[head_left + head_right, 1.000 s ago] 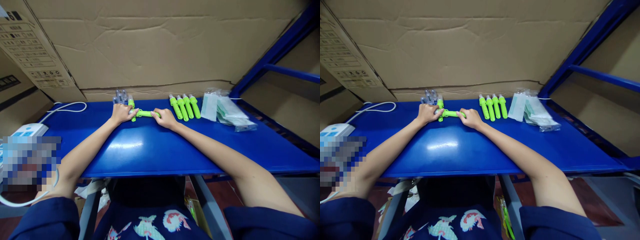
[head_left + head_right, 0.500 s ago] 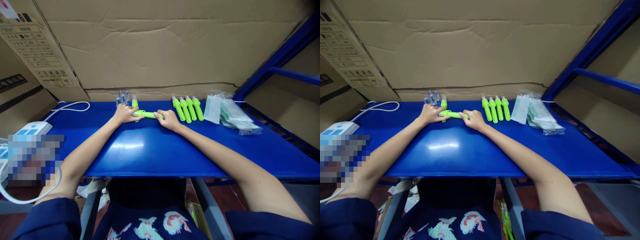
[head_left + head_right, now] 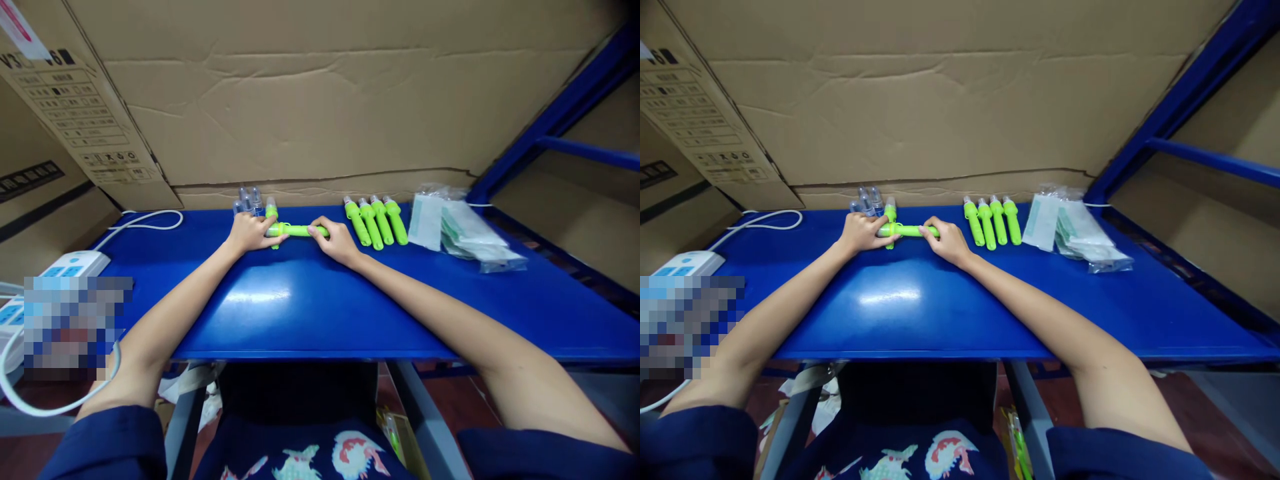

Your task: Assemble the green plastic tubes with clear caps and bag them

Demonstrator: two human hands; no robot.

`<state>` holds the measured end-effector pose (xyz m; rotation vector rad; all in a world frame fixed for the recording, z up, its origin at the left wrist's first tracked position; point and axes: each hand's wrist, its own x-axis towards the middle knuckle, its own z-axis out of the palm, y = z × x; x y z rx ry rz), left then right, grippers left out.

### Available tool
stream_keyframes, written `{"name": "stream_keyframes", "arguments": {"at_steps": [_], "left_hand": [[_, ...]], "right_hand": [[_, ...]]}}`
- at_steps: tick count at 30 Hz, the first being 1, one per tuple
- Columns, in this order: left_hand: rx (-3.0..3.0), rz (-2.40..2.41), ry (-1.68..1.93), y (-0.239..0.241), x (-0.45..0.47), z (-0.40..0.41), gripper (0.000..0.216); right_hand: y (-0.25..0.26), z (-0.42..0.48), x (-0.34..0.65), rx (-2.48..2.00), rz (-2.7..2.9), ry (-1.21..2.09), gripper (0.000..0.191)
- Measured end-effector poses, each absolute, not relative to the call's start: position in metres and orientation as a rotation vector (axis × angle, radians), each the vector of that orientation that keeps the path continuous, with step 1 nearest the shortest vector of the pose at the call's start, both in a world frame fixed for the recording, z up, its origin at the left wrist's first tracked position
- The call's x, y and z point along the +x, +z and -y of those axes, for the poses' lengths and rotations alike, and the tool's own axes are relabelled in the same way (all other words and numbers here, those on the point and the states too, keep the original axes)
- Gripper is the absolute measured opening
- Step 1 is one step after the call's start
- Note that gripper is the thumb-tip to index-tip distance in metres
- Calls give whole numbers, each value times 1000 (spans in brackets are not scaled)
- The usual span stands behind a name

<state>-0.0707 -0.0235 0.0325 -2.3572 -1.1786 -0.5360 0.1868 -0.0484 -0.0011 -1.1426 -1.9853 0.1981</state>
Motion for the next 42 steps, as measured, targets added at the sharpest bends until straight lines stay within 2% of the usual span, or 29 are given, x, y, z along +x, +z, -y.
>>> {"name": "stream_keyframes", "arguments": {"at_steps": [7, 12, 19, 29, 36, 42], "left_hand": [[-2323, 1173, -529, 34, -72, 24, 76], [-2384, 1188, -532, 32, -74, 23, 76], [-2382, 1201, -501, 30, -71, 24, 72], [-2367, 1187, -567, 32, -76, 21, 72], [-2355, 1082, -552, 38, -78, 21, 57], [-2349, 1080, -518, 40, -74, 25, 58]], "right_hand": [[-2, 46, 187, -1013, 1977, 220, 50], [-3, 48, 188, -916, 2055, 209, 56], [-3, 47, 188, -820, 2039, 68, 39], [-1, 59, 185, -1108, 2157, 33, 40], [0, 60, 182, -1098, 2115, 140, 38], [-1, 57, 182, -1025, 2097, 156, 37]]}}
